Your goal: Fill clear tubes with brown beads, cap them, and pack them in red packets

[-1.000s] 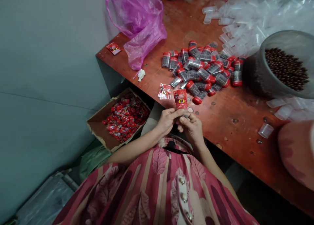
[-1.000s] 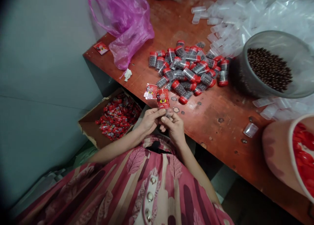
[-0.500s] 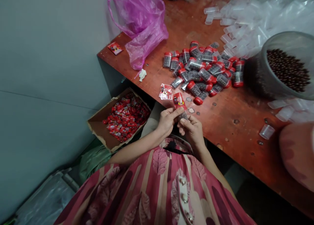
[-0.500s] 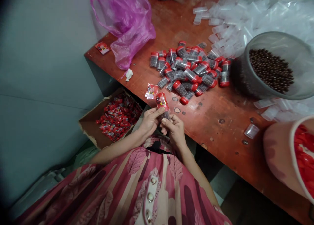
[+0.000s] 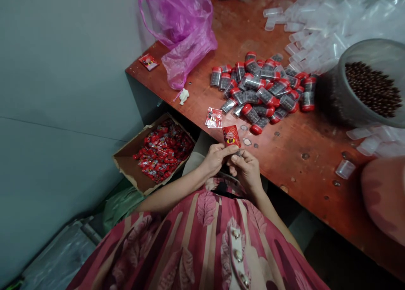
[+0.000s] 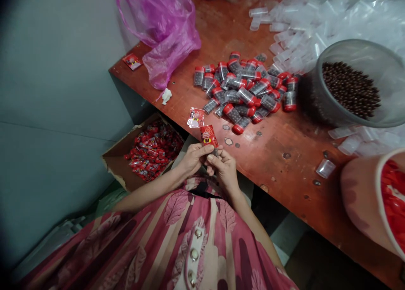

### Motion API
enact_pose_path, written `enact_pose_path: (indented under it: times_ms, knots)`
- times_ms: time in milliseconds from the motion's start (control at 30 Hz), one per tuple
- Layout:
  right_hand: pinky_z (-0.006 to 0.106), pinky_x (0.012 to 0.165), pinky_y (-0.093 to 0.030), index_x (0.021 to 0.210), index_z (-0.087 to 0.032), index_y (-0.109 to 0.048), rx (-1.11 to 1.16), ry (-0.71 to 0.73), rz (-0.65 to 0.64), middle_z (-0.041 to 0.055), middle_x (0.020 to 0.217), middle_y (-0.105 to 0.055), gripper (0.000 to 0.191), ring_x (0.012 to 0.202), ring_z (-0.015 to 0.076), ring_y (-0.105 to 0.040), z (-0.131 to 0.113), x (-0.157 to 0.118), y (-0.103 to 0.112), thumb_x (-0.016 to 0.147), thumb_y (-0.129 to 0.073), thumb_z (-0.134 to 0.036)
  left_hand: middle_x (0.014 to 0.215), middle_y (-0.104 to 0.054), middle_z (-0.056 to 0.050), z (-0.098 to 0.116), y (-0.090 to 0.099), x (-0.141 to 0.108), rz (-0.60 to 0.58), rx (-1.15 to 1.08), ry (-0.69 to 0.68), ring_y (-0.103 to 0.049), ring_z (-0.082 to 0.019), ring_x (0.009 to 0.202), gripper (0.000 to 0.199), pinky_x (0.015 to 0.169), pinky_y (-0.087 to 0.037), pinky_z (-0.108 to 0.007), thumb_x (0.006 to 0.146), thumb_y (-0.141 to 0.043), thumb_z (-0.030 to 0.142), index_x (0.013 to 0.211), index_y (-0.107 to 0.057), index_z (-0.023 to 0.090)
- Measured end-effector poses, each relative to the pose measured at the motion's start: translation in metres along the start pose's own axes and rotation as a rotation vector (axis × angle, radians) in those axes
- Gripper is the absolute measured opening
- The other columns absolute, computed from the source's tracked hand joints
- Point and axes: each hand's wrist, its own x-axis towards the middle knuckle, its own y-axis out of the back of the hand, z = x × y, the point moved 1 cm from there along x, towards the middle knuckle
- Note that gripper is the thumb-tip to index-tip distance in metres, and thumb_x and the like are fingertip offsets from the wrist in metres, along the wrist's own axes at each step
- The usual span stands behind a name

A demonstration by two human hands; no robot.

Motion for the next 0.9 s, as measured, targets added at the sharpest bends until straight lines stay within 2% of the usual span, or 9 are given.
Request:
enact_pose_path:
  times_ms: [67, 133, 233, 400, 567, 667, 767, 833, 900]
  knots:
    - [0.019, 0.039, -0.045, 0.077, -0.019, -0.060, -0.002, -0.004, -0.012, -0.0025, 0.061, -0.067, 0.024, 0.040, 0.0083, -0.055, 0.001, -0.001, 0.000, 0.071, -0.076, -0.035, 0.046, -0.053, 0.001, 0.006, 0.003, 0.000, 0.016, -0.014, 0.006, -0.046, -0.008, 0.033, 0.043, 0.034, -0.035, -0.022, 0.057, -0.082, 0.047, 0.062, -0.060, 0.010]
    - [0.024, 0.052, -0.055, 0.091, -0.020, -0.063, 0.007, -0.004, -0.051, 0.0000, 0.073, -0.071, 0.029, 0.053, 0.0118, -0.064, 0.002, -0.002, 0.000, 0.072, -0.075, -0.039, 0.047, -0.052, 0.002, 0.012, 0.004, 0.001, 0.089, -0.057, -0.027, -0.043, -0.006, 0.035, 0.043, 0.035, -0.032, -0.020, 0.054, -0.084, 0.045, 0.061, -0.060, 0.010]
    - [0.030, 0.066, -0.060, 0.100, -0.022, -0.063, 0.039, 0.013, -0.090, 0.0026, 0.086, -0.073, 0.035, 0.067, 0.0152, -0.070, 0.003, -0.002, 0.001, 0.074, -0.074, -0.042, 0.049, -0.051, 0.004, 0.015, 0.003, 0.000, 0.150, -0.124, -0.039, -0.039, -0.003, 0.037, 0.042, 0.035, -0.029, -0.018, 0.050, -0.087, 0.041, 0.063, -0.062, 0.009]
    - [0.025, 0.052, -0.058, 0.076, -0.020, -0.057, 0.076, -0.010, -0.020, -0.0009, 0.060, -0.070, 0.034, 0.049, 0.0141, -0.066, 0.003, 0.006, 0.000, 0.063, -0.082, -0.038, 0.049, -0.049, 0.004, 0.004, -0.003, -0.006, 0.114, -0.161, -0.002, -0.036, -0.002, 0.039, 0.039, 0.038, -0.029, -0.018, 0.050, -0.087, 0.036, 0.062, -0.063, 0.008]
    - [0.020, 0.044, -0.053, 0.070, -0.020, -0.052, -0.002, -0.033, -0.031, -0.0033, 0.054, -0.066, 0.037, 0.045, 0.0125, -0.064, -0.001, 0.016, -0.010, 0.060, -0.083, -0.038, 0.054, -0.054, 0.002, 0.006, 0.006, -0.015, 0.061, -0.217, -0.038, -0.046, -0.006, 0.046, 0.039, 0.046, -0.040, -0.021, 0.053, -0.087, 0.036, 0.063, -0.061, 0.009]
    - [0.020, 0.044, -0.052, 0.075, -0.019, -0.056, -0.046, -0.025, -0.076, -0.0016, 0.059, -0.069, 0.031, 0.046, 0.0121, -0.064, -0.003, 0.017, -0.013, 0.064, -0.080, -0.036, 0.077, -0.069, -0.005, 0.013, 0.028, -0.024, 0.207, -0.332, -0.214, -0.065, -0.014, 0.068, 0.041, 0.064, -0.053, -0.026, 0.061, -0.083, 0.045, 0.078, -0.062, 0.014]
    - [0.019, 0.043, -0.050, 0.076, -0.019, -0.058, -0.071, -0.009, -0.056, -0.0001, 0.063, -0.071, 0.028, 0.047, 0.0110, -0.063, -0.005, 0.015, -0.011, 0.070, -0.076, -0.039, 0.099, -0.072, -0.009, 0.018, 0.055, -0.029, 0.434, -0.367, -0.328, -0.069, -0.019, 0.092, 0.045, 0.083, -0.054, -0.031, 0.071, -0.072, 0.055, 0.092, -0.061, 0.017]
    - [0.018, 0.043, -0.049, 0.074, -0.018, -0.058, -0.103, 0.004, -0.032, 0.0002, 0.064, -0.070, 0.028, 0.048, 0.0099, -0.063, -0.005, 0.015, -0.009, 0.075, -0.072, -0.042, 0.098, -0.072, -0.010, 0.022, 0.066, -0.025, 0.516, -0.230, -0.329, -0.069, -0.019, 0.089, 0.048, 0.082, -0.054, -0.033, 0.071, -0.071, 0.055, 0.100, -0.061, 0.017]
    - [0.018, 0.043, -0.049, 0.074, -0.019, -0.058, -0.132, 0.010, -0.017, 0.0004, 0.065, -0.070, 0.028, 0.049, 0.0097, -0.062, -0.006, 0.015, -0.008, 0.077, -0.070, -0.044, 0.101, -0.072, -0.010, 0.030, 0.070, -0.015, 0.540, 0.078, -0.421, -0.069, -0.020, 0.089, 0.049, 0.084, -0.053, -0.035, 0.072, -0.072, 0.052, 0.106, -0.064, 0.018]
